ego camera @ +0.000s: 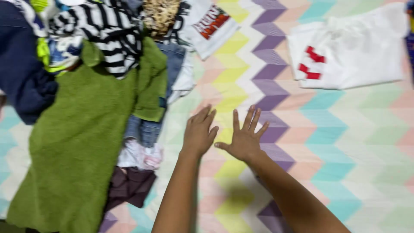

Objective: Iron and fold various laundry items on a bed.

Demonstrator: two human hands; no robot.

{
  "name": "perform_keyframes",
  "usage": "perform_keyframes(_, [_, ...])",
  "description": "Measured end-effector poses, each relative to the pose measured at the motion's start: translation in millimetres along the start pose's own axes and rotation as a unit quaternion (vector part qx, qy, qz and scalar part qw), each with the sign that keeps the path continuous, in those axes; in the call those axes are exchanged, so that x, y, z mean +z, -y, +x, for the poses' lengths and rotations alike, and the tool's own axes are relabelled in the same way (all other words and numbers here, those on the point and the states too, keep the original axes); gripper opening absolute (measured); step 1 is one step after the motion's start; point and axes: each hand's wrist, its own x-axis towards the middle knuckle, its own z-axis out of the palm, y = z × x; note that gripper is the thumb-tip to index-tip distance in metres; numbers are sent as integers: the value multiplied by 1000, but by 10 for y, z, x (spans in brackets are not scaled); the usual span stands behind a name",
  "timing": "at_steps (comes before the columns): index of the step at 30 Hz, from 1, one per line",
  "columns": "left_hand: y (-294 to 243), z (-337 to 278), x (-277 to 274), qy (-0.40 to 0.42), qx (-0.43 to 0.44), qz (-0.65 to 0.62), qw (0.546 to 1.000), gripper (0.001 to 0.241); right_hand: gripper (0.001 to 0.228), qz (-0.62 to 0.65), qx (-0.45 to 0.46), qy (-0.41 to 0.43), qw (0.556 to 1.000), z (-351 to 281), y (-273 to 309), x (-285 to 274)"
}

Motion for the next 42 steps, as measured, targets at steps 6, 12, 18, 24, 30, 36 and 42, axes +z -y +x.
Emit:
perform_keyframes(6, [1002,489,-796,-203,1,12,979,23,137,-65,10,-60,996,725,470,255])
perform_keyframes(12, [1708,1367,-1616,-243,-241,58,938,75,146,-52,25,-86,995,988,480,362])
perform_keyframes(18, [1807,1623,-1767,-201,-313,10,928,103,146,-53,39,-73,995,1020,477,352])
perform_keyframes(24, [1999,1643,-1199,-181,-249,-73,949,40,145,-58,41,-74,995,1022,465,373])
perform_keyframes(30, [878,765,-253,-169,-74,-87,979,28,147,-54,38,-72,995,978,477,294])
perform_keyframes(36, [110,-456,242,-123,-59,-139,981,25,128,53,-36,-155,986,785,358,160])
perform_keyframes(42, [-163,-921,109,0,69,-132,989,20,88,238,-122,-138,954,525,477,-291])
